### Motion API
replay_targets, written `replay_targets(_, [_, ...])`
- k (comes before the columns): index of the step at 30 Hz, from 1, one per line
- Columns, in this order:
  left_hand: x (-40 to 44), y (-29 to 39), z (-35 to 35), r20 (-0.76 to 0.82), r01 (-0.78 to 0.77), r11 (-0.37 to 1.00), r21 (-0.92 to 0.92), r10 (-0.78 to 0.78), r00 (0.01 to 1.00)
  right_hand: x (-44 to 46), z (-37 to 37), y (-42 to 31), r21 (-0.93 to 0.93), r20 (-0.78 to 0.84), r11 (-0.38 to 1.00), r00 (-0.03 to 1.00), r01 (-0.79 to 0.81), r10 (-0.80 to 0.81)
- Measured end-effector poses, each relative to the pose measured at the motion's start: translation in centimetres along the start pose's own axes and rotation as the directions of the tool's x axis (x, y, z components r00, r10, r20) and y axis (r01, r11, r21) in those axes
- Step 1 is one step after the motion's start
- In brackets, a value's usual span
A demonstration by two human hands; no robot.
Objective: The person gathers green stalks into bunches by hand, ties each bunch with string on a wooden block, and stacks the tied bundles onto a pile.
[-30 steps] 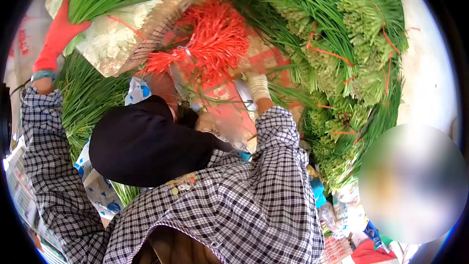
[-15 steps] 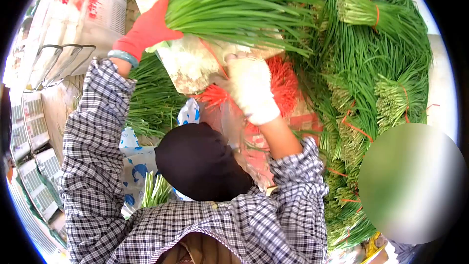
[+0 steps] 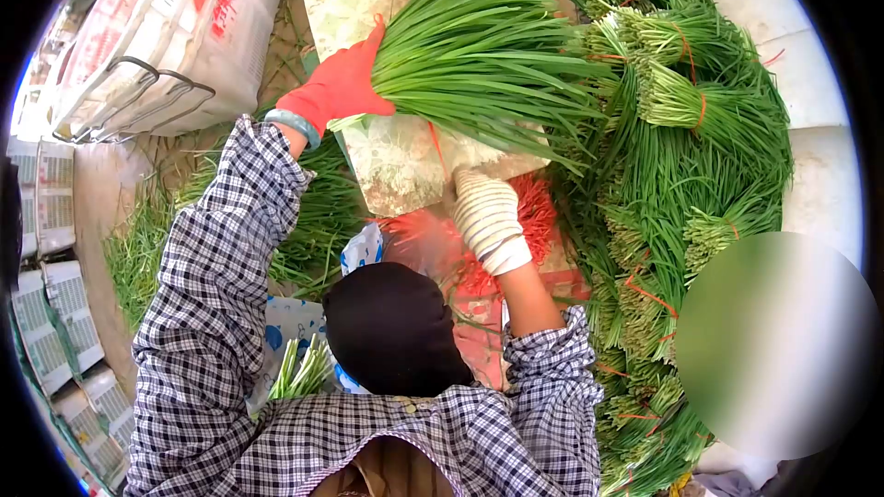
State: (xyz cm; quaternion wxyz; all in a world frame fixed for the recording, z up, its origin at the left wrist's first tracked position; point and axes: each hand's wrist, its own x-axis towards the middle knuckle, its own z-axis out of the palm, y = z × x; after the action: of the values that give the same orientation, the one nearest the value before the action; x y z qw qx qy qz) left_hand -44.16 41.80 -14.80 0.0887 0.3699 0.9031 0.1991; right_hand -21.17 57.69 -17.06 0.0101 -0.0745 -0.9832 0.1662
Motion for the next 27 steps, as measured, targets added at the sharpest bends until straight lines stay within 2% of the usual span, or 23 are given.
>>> replay_targets(1, [0.0, 0.1, -0.1, 0.014, 0.005, 1.000, 0.011, -0.005, 1.000, 0.0, -0.2, -0.4, 0.105, 0.032, 0.994, 0.999, -0.008, 0.004])
replay_targets(2, [0.0, 0.2, -0.3, 0.028, 0.011, 1.000, 0.022, -0.012, 1.000, 0.2, -0.8, -0.7, 0.240, 0.136, 0.969, 0.990, -0.063, 0.031])
replay_targets(3, [0.0, 0.3, -0.4, 0.022, 0.013, 1.000, 0.021, -0.013, 1.000, 0.4, -1.2, -0.9, 0.237, 0.134, 0.970, 0.991, -0.058, 0.026])
replay_targets(4, [-0.1, 0.5, -0.7, 0.058, 0.029, 0.999, 0.018, -0.030, 0.998, 0.9, -1.5, -0.9, 0.641, 0.138, 0.747, 0.984, -0.175, 0.111])
replay_targets(5, [0.0, 0.5, -0.9, 0.095, 0.047, 0.999, 0.018, -0.048, 0.994, 1.5, -2.3, -1.4, 0.905, 0.183, 0.354, 0.966, -0.238, 0.181])
replay_targets(6, [0.0, 0.4, -0.8, 0.090, 0.050, 0.999, 0.018, -0.051, 0.995, 2.2, -4.0, -1.3, 0.935, 0.216, 0.250, 0.964, -0.250, 0.155])
replay_targets(7, [0.2, 0.0, -0.3, 0.070, 0.028, 1.000, -0.002, -0.028, 0.997, 4.1, -5.6, -0.4, 0.969, 0.147, 0.194, 0.988, -0.155, 0.055])
replay_targets(9, [0.4, -0.3, -0.1, 0.046, 0.001, 1.000, -0.019, 0.000, 0.999, 6.8, -5.2, 1.2, 0.992, 0.124, 0.025, 0.992, -0.123, -0.039])
replay_targets(11, [0.3, -0.1, -0.6, 0.090, 0.003, 1.000, -0.013, -0.001, 0.996, 8.9, -6.2, 1.0, 0.994, 0.105, -0.021, 0.991, -0.107, -0.083])
replay_targets(12, [0.5, -0.6, -0.2, 0.076, -0.023, 1.000, -0.016, 0.024, 0.997, 9.7, -6.8, 0.6, 0.997, 0.067, 0.043, 0.994, -0.063, -0.091])
replay_targets(13, [0.4, -0.7, -0.2, 0.063, -0.017, 1.000, -0.010, 0.018, 0.998, 10.2, -6.9, 0.6, 0.997, 0.061, 0.044, 0.993, -0.056, -0.104])
replay_targets(15, [0.5, -1.0, -0.1, 0.031, -0.074, 0.997, -0.003, 0.074, 0.997, 11.7, -7.2, 0.8, 0.955, 0.031, 0.298, 0.996, -0.005, -0.082])
replay_targets(16, [0.5, -0.9, -0.4, 0.076, -0.054, 0.998, -0.038, 0.057, 0.995, 11.9, -8.1, 0.2, 0.926, 0.042, 0.377, 0.996, -0.009, -0.079])
replay_targets(17, [0.5, -0.9, -0.6, 0.062, -0.050, 0.998, -0.028, 0.051, 0.997, 12.4, -8.8, -0.5, 0.927, 0.032, 0.376, 0.995, 0.006, -0.094])
replay_targets(19, [0.5, -0.7, -0.9, 0.104, -0.026, 0.995, -0.095, 0.036, 0.994, 13.1, -10.1, -2.0, 0.754, 0.051, 0.656, 0.993, 0.029, -0.102])
replay_targets(20, [0.6, -0.3, -1.5, 0.157, 0.031, 0.994, -0.106, -0.014, 0.988, 13.6, -11.0, -3.4, 0.441, -0.117, 0.866, 0.972, 0.234, -0.203])
replay_targets(21, [0.7, -0.2, -1.7, 0.148, 0.031, 0.995, -0.099, -0.016, 0.989, 14.6, -10.8, -4.5, 0.343, -0.216, 0.870, 0.931, 0.355, -0.295])
replay_targets(22, [0.9, -0.5, -1.7, 0.147, 0.013, 0.995, -0.095, 0.002, 0.989, 16.1, -10.4, -5.4, 0.077, -0.278, 0.877, 0.854, 0.475, -0.439])
replay_targets(23, [1.1, -0.9, -1.6, 0.147, -0.004, 0.996, -0.091, 0.018, 0.989, 18.1, -9.7, -6.1, -0.198, -0.296, 0.814, 0.758, 0.546, -0.580])
replay_targets(24, [1.3, -1.4, -1.5, 0.128, -0.031, 0.989, -0.144, 0.050, 0.991, 20.6, -8.0, -6.2, -0.345, -0.261, 0.735, 0.692, 0.584, -0.673])
replay_targets(25, [1.1, -1.2, -1.8, 0.161, -0.013, 0.988, -0.155, 0.039, 0.986, 21.8, -6.8, -6.8, -0.453, -0.181, 0.725, 0.743, 0.518, -0.644])
replay_targets(27, [1.1, -1.3, -1.7, 0.144, -0.011, 0.984, -0.176, 0.036, 0.989, 25.8, -3.1, -5.4, -0.359, -0.060, 0.753, 0.791, 0.552, -0.608])
